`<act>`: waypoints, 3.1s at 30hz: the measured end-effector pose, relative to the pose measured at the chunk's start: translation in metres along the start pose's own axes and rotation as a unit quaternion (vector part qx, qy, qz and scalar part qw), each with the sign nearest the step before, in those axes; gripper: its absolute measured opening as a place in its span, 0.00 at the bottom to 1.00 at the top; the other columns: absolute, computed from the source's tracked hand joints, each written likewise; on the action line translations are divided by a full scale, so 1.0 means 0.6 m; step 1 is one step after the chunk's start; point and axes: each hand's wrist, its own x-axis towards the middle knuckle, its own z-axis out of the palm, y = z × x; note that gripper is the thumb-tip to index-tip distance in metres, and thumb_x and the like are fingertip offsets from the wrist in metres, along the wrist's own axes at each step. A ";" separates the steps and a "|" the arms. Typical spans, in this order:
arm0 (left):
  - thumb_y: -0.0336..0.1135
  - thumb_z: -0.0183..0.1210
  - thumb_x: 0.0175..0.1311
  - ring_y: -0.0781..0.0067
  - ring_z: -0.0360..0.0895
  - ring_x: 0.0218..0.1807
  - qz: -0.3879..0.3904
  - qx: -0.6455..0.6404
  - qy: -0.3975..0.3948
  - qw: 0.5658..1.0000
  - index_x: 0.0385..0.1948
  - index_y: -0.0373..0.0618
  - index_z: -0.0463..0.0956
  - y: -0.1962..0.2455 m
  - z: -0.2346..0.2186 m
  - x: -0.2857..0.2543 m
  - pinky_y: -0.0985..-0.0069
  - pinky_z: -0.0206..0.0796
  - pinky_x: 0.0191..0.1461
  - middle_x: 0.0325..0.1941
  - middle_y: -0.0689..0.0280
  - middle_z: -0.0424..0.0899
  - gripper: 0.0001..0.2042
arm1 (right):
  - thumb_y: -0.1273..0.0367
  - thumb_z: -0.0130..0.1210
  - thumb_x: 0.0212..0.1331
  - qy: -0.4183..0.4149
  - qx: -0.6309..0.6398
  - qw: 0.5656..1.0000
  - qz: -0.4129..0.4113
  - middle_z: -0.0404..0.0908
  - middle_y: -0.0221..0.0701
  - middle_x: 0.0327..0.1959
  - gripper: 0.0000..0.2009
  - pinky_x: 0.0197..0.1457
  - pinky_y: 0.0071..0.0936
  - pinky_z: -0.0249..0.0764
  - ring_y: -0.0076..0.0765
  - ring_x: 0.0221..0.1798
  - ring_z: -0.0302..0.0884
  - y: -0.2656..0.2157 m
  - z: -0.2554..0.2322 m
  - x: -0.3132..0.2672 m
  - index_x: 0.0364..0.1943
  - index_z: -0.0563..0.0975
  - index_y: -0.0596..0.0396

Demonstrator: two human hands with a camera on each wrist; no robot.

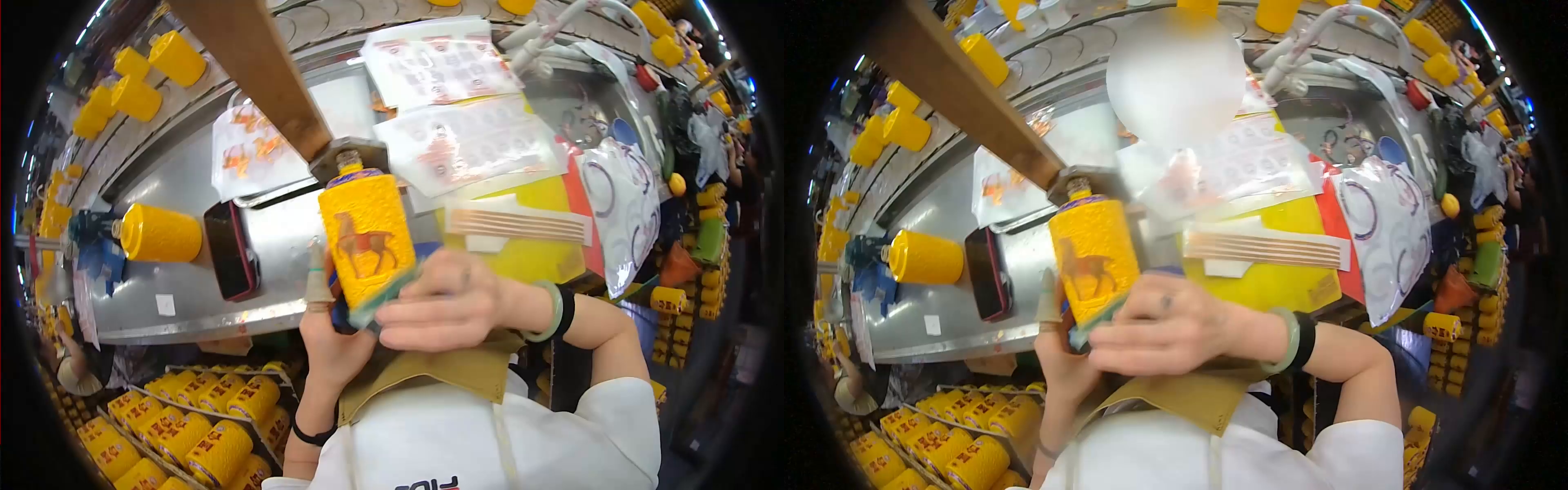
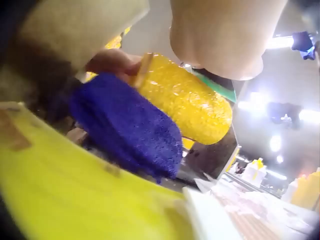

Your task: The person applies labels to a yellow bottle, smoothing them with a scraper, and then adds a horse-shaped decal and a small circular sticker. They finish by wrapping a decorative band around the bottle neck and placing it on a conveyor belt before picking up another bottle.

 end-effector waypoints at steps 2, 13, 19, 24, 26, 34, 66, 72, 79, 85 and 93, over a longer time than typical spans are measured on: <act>0.22 0.77 0.54 0.62 0.74 0.70 -0.001 0.016 -0.008 1.000 0.79 0.34 0.52 0.008 0.000 -0.003 0.65 0.71 0.71 0.74 0.52 0.70 0.51 | 0.70 0.65 0.55 -0.002 -0.007 0.998 0.069 0.88 0.24 0.46 0.11 0.42 0.31 0.71 0.29 0.38 0.78 -0.008 -0.009 0.009 0.44 0.87 0.47; 0.27 0.82 0.46 0.60 0.76 0.69 -0.017 -0.074 0.027 0.997 0.80 0.36 0.51 -0.001 0.008 -0.005 0.64 0.72 0.70 0.75 0.52 0.70 0.57 | 0.76 0.67 0.56 0.016 0.118 0.952 0.281 0.86 0.28 0.42 0.12 0.49 0.30 0.75 0.35 0.46 0.82 -0.037 -0.033 0.018 0.45 0.85 0.52; 0.32 0.85 0.41 0.59 0.76 0.69 0.071 0.128 0.051 0.988 0.77 0.33 0.56 0.031 0.007 -0.001 0.63 0.71 0.69 0.74 0.50 0.72 0.58 | 0.67 0.64 0.66 0.095 0.124 0.873 0.463 0.79 0.39 0.49 0.17 0.59 0.38 0.73 0.44 0.51 0.78 -0.015 -0.092 -0.003 0.56 0.76 0.55; 0.38 0.86 0.40 0.57 0.74 0.69 0.080 0.190 0.046 0.978 0.76 0.35 0.59 0.029 0.004 -0.002 0.62 0.69 0.68 0.73 0.50 0.72 0.56 | 0.65 0.67 0.64 -0.053 -0.090 0.862 0.497 0.75 0.33 0.36 0.10 0.47 0.33 0.72 0.36 0.40 0.75 0.071 -0.169 -0.094 0.41 0.79 0.53; 0.37 0.86 0.41 0.57 0.74 0.69 0.078 0.205 0.045 0.975 0.76 0.36 0.60 0.031 0.006 -0.003 0.62 0.69 0.68 0.73 0.51 0.71 0.56 | 0.65 0.67 0.64 -0.080 -0.214 0.848 0.479 0.78 0.37 0.35 0.10 0.43 0.36 0.74 0.42 0.35 0.77 0.157 -0.243 -0.148 0.37 0.80 0.55; 0.33 0.84 0.42 0.59 0.74 0.69 0.038 0.199 0.067 0.977 0.75 0.38 0.62 0.040 0.019 -0.004 0.61 0.69 0.71 0.73 0.52 0.71 0.53 | 0.65 0.69 0.56 -0.412 -0.380 0.607 0.564 0.86 0.41 0.54 0.15 0.59 0.46 0.81 0.47 0.56 0.86 0.411 -0.455 -0.280 0.49 0.87 0.47; 0.29 0.80 0.50 0.60 0.68 0.75 -0.016 -0.092 -0.030 0.995 0.79 0.34 0.51 0.032 0.000 -0.002 0.64 0.63 0.76 0.75 0.54 0.65 0.54 | 0.73 0.67 0.60 0.026 0.107 0.852 0.512 0.71 0.37 0.41 0.06 0.48 0.34 0.71 0.42 0.45 0.74 -0.075 0.017 0.038 0.37 0.80 0.58; 0.22 0.55 0.75 0.59 0.60 0.80 -0.022 -0.212 -0.023 0.977 0.81 0.34 0.43 0.041 0.013 0.017 0.63 0.53 0.82 0.81 0.52 0.57 0.37 | 0.73 0.67 0.61 0.037 0.085 0.835 0.542 0.73 0.33 0.42 0.09 0.51 0.29 0.70 0.35 0.46 0.73 -0.078 0.037 0.030 0.42 0.79 0.56; 0.24 0.55 0.76 0.61 0.57 0.81 -0.058 -0.242 -0.030 0.968 0.81 0.36 0.40 0.046 0.017 0.012 0.63 0.52 0.82 0.81 0.54 0.56 0.38 | 0.71 0.63 0.68 0.193 0.270 0.705 0.627 0.71 0.21 0.37 0.10 0.47 0.18 0.67 0.16 0.41 0.66 -0.063 0.036 0.005 0.47 0.75 0.56; 0.24 0.55 0.76 0.61 0.57 0.81 -0.077 -0.252 -0.020 0.964 0.81 0.37 0.41 0.050 0.019 0.010 0.64 0.51 0.82 0.81 0.54 0.56 0.38 | 0.69 0.69 0.64 0.122 0.272 0.720 0.627 0.67 0.20 0.35 0.14 0.40 0.16 0.64 0.15 0.36 0.63 -0.068 0.039 -0.008 0.45 0.72 0.53; 0.23 0.54 0.76 0.61 0.55 0.82 -0.085 -0.276 -0.020 0.957 0.82 0.38 0.40 0.047 0.017 0.011 0.64 0.49 0.83 0.82 0.55 0.54 0.38 | 0.69 0.69 0.64 0.130 0.313 0.683 0.646 0.67 0.20 0.36 0.15 0.42 0.16 0.64 0.15 0.37 0.63 -0.065 0.028 -0.005 0.45 0.72 0.53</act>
